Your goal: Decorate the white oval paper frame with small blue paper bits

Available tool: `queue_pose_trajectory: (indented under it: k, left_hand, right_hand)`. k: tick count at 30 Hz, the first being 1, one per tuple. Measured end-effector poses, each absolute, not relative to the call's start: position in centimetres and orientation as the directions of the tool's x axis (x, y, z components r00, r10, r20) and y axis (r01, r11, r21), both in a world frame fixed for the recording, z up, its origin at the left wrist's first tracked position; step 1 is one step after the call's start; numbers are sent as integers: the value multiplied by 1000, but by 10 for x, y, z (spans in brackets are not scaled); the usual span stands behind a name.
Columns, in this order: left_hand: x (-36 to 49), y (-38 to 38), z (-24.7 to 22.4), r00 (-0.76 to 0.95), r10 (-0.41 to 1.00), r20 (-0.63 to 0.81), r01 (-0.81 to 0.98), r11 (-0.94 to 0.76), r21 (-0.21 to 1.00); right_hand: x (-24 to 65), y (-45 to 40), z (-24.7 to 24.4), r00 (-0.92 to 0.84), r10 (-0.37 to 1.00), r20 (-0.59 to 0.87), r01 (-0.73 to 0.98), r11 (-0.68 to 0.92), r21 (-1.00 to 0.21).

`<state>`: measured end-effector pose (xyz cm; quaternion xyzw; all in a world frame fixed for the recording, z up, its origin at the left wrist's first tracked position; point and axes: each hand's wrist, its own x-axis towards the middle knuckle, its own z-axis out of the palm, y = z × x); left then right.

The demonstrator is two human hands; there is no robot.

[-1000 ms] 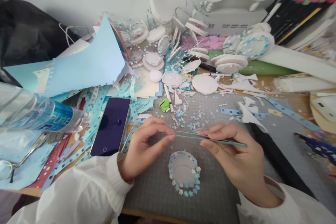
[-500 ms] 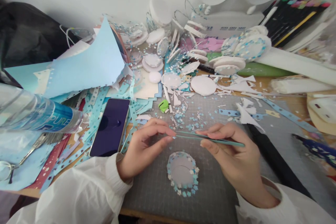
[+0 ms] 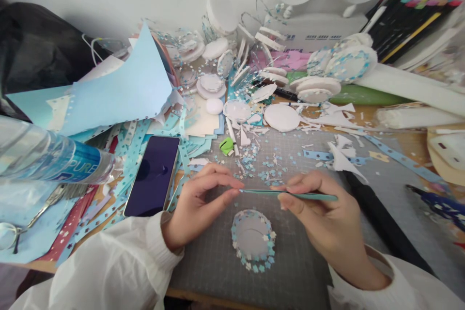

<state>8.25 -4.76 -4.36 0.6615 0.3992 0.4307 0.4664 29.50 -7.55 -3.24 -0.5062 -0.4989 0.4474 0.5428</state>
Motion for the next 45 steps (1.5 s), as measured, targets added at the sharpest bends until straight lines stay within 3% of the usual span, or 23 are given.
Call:
queue_pose_trajectory:
  k: [8, 16, 24, 37, 45]
  left_hand:
    - [83, -48, -40, 319, 924, 209, 119, -258, 959]
    - [84, -49, -38, 319, 920, 229, 72, -264, 962]
    - [83, -51, -39, 312, 918, 247, 80, -284, 955]
    - [85, -50, -36, 314, 902, 298, 137, -353, 926]
    - [84, -51, -37, 323, 902, 285, 132, -342, 930]
  right_hand:
    - [298, -75, -40, 70, 994, 85, -89, 91, -992]
    - [294, -81, -28, 48, 940, 337, 155, 326, -933]
    - [293, -82, -29, 17, 916, 401, 173, 392, -904]
    - [292, -81, -27, 98, 961, 259, 109, 248, -963]
    - [291, -82, -26, 54, 973, 226, 53, 223, -973]
